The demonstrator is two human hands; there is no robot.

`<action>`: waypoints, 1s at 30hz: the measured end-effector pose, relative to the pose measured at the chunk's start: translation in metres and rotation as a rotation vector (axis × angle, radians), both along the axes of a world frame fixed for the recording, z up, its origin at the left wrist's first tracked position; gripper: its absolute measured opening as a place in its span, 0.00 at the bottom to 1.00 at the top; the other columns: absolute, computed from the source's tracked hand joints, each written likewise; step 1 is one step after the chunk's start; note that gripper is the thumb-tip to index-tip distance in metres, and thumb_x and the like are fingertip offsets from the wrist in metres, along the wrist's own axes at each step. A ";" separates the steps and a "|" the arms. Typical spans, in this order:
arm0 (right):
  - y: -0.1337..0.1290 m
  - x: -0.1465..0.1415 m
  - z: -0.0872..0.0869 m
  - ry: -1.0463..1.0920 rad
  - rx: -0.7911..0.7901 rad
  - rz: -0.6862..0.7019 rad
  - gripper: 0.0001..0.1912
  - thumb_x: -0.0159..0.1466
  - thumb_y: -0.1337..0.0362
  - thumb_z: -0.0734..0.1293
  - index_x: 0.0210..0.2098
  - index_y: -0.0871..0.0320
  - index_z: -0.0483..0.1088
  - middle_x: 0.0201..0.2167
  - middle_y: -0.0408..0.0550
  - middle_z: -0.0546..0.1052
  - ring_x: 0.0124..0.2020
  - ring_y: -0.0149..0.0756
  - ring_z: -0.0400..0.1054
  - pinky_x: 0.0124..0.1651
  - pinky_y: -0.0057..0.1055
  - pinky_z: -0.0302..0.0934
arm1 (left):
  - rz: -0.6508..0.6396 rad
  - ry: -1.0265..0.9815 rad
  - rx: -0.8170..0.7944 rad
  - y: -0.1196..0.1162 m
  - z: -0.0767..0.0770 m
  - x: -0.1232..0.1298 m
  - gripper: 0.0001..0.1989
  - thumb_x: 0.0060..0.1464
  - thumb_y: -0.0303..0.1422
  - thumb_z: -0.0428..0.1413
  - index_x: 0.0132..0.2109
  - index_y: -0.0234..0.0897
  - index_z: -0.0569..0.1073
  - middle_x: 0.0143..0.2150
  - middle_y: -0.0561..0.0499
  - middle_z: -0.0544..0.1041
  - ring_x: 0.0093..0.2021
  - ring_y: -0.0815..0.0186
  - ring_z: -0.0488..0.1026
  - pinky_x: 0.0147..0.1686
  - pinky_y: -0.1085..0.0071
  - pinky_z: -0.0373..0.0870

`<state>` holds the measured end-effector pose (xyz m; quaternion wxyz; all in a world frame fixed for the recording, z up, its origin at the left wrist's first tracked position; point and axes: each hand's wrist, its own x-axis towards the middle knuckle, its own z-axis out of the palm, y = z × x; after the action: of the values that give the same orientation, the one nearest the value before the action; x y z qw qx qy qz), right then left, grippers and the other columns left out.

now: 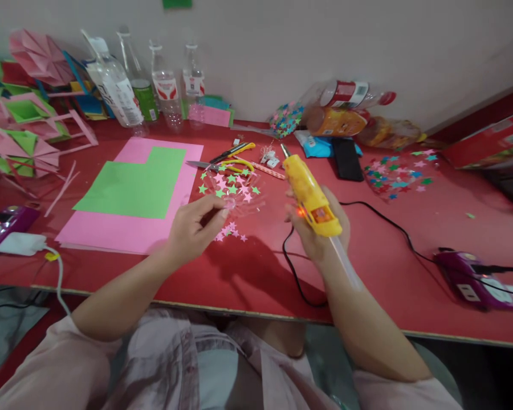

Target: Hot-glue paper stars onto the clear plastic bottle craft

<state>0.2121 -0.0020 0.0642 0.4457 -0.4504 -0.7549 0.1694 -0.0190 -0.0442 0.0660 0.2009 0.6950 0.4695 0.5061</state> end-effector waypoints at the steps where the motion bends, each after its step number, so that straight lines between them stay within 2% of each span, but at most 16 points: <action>1: 0.006 0.005 0.000 -0.050 0.024 -0.076 0.06 0.60 0.60 0.65 0.36 0.53 0.65 0.35 0.47 0.70 0.36 0.40 0.66 0.39 0.38 0.62 | -0.043 -0.084 -0.104 -0.001 0.002 0.002 0.05 0.55 0.30 0.51 0.31 0.38 0.68 0.21 0.58 0.67 0.18 0.76 0.60 0.19 0.78 0.59; 3: 0.020 0.015 -0.002 -0.235 0.036 -0.072 0.05 0.57 0.65 0.65 0.33 0.54 0.64 0.32 0.47 0.68 0.36 0.41 0.66 0.38 0.38 0.62 | -0.126 -0.236 -0.274 -0.002 0.004 0.003 0.05 0.55 0.30 0.51 0.30 0.38 0.66 0.19 0.59 0.65 0.16 0.77 0.58 0.16 0.79 0.56; 5: 0.031 0.022 -0.008 -0.416 -0.064 -0.038 0.09 0.53 0.70 0.65 0.34 0.56 0.64 0.35 0.50 0.68 0.39 0.43 0.66 0.42 0.38 0.64 | -0.192 -0.328 -0.385 -0.002 0.005 0.004 0.06 0.55 0.31 0.51 0.30 0.38 0.65 0.17 0.59 0.65 0.14 0.77 0.57 0.13 0.80 0.54; 9: 0.043 0.026 -0.022 -0.700 -0.306 -0.011 0.09 0.52 0.73 0.64 0.34 0.59 0.66 0.36 0.52 0.67 0.37 0.40 0.67 0.41 0.35 0.64 | -0.270 -0.399 -0.540 -0.003 0.005 0.002 0.07 0.55 0.32 0.51 0.29 0.38 0.64 0.16 0.60 0.65 0.13 0.78 0.57 0.12 0.81 0.53; 12: 0.042 0.026 -0.025 -0.824 -0.342 0.000 0.12 0.52 0.74 0.63 0.37 0.60 0.68 0.39 0.54 0.69 0.38 0.41 0.68 0.43 0.36 0.64 | -0.331 -0.430 -0.661 -0.003 0.004 0.002 0.08 0.56 0.33 0.50 0.29 0.38 0.64 0.16 0.59 0.66 0.13 0.78 0.57 0.12 0.81 0.53; 15: 0.033 0.022 -0.017 -0.871 -0.170 -0.053 0.17 0.53 0.71 0.64 0.43 0.60 0.69 0.45 0.57 0.71 0.45 0.48 0.67 0.47 0.43 0.62 | -0.379 -0.478 -0.768 -0.003 0.004 0.004 0.08 0.54 0.34 0.51 0.28 0.38 0.64 0.16 0.59 0.66 0.13 0.78 0.56 0.11 0.81 0.51; 17: 0.022 0.015 -0.006 -0.778 0.017 -0.062 0.14 0.57 0.69 0.64 0.43 0.58 0.69 0.45 0.57 0.73 0.46 0.49 0.67 0.48 0.46 0.61 | -0.402 -0.522 -0.834 -0.003 0.005 0.005 0.07 0.52 0.34 0.51 0.28 0.38 0.64 0.16 0.58 0.65 0.13 0.77 0.55 0.11 0.81 0.48; 18: 0.016 0.010 0.001 -0.679 0.109 -0.017 0.10 0.59 0.69 0.64 0.41 0.57 0.69 0.42 0.54 0.74 0.45 0.47 0.68 0.47 0.45 0.61 | -0.416 -0.545 -0.864 -0.002 0.005 0.006 0.07 0.51 0.34 0.52 0.27 0.38 0.64 0.15 0.58 0.64 0.13 0.77 0.54 0.10 0.81 0.47; 20: 0.003 -0.004 0.014 -0.485 0.237 0.185 0.06 0.62 0.67 0.63 0.40 0.54 0.68 0.40 0.50 0.75 0.44 0.41 0.69 0.48 0.40 0.63 | -0.440 -0.585 -0.919 -0.002 0.006 0.007 0.06 0.50 0.34 0.52 0.27 0.38 0.65 0.15 0.58 0.64 0.13 0.77 0.54 0.10 0.81 0.45; 22: -0.007 -0.017 0.023 -0.421 0.370 0.384 0.06 0.63 0.69 0.63 0.40 0.54 0.67 0.38 0.47 0.76 0.42 0.36 0.69 0.46 0.36 0.64 | -0.452 -0.617 -0.970 -0.002 0.007 0.007 0.06 0.49 0.33 0.53 0.27 0.38 0.65 0.14 0.58 0.63 0.12 0.77 0.53 0.10 0.81 0.43; 24: -0.013 -0.028 0.028 -0.421 0.485 0.452 0.05 0.63 0.70 0.64 0.38 0.55 0.67 0.36 0.47 0.77 0.38 0.35 0.69 0.44 0.34 0.64 | -0.461 -0.644 -1.008 -0.002 0.008 0.007 0.06 0.48 0.33 0.53 0.27 0.37 0.65 0.14 0.58 0.62 0.12 0.77 0.52 0.10 0.81 0.41; 27: -0.013 -0.033 0.027 -0.434 0.569 0.444 0.04 0.62 0.70 0.65 0.36 0.56 0.67 0.34 0.47 0.77 0.35 0.34 0.69 0.41 0.33 0.65 | -0.491 -0.681 -1.038 -0.003 0.008 0.007 0.05 0.47 0.32 0.52 0.26 0.37 0.65 0.14 0.59 0.61 0.12 0.78 0.52 0.10 0.81 0.40; 30: -0.013 -0.031 0.023 -0.436 0.560 0.432 0.05 0.62 0.71 0.65 0.37 0.55 0.68 0.34 0.47 0.77 0.35 0.34 0.69 0.41 0.33 0.66 | -0.517 -0.690 -1.065 -0.003 0.006 0.008 0.05 0.47 0.31 0.52 0.26 0.37 0.64 0.14 0.59 0.61 0.13 0.78 0.51 0.11 0.80 0.39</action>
<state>0.1809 -0.0149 0.0873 0.3349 -0.1683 -0.9256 -0.0519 -0.0108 -0.0474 0.0724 0.7679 0.3902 0.3823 0.3346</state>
